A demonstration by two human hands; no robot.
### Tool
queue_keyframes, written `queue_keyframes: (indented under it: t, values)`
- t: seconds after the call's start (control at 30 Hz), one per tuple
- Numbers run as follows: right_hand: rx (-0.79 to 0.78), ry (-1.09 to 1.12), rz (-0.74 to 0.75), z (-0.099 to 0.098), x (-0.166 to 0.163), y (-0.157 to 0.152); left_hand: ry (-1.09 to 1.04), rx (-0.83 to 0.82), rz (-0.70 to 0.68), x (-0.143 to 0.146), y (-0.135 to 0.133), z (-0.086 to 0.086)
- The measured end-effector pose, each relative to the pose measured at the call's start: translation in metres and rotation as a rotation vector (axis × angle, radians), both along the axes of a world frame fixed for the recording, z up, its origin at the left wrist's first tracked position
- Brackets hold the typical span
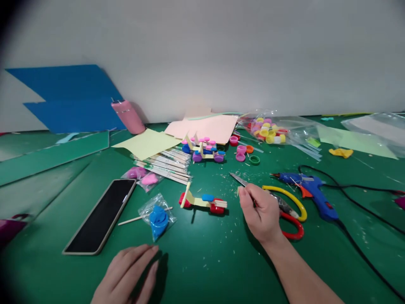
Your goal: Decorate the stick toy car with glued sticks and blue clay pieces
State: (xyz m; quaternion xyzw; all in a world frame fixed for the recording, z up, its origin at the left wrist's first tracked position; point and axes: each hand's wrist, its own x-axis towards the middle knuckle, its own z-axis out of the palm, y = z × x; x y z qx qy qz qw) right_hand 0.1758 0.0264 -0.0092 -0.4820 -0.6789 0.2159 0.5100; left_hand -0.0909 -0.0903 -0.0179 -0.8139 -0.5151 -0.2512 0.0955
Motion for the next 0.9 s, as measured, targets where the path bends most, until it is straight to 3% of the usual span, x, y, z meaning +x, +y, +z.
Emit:
queue_keyframes:
  t: [0.1,0.33,0.57,0.67,0.77,0.83,0.9]
  values:
    - [0.012,-0.006,-0.006,0.0,0.0,-0.001,0.012,-0.007,0.1,-0.012,0.013,0.007]
    - [0.004,-0.023,0.02,0.001,-0.002,-0.002,0.262,-0.043,0.149,-0.018,0.049,0.016]
    - [0.016,-0.04,0.072,0.004,-0.005,-0.004,0.194,-0.358,0.138,-0.017,0.066,0.029]
    - [0.044,-0.082,0.198,0.008,-0.018,-0.013,0.194,-0.413,0.118,-0.014,0.069,0.03]
    - [0.08,-0.218,0.458,0.015,-0.04,-0.026,0.129,-0.353,0.079,-0.012,0.069,0.022]
    - [0.055,-0.341,0.617,0.018,-0.056,-0.034,-0.022,-0.263,0.077,-0.014,0.066,0.017]
    - [0.03,-0.384,0.667,0.021,-0.067,-0.04,-0.263,-0.206,0.156,-0.017,0.059,0.018]
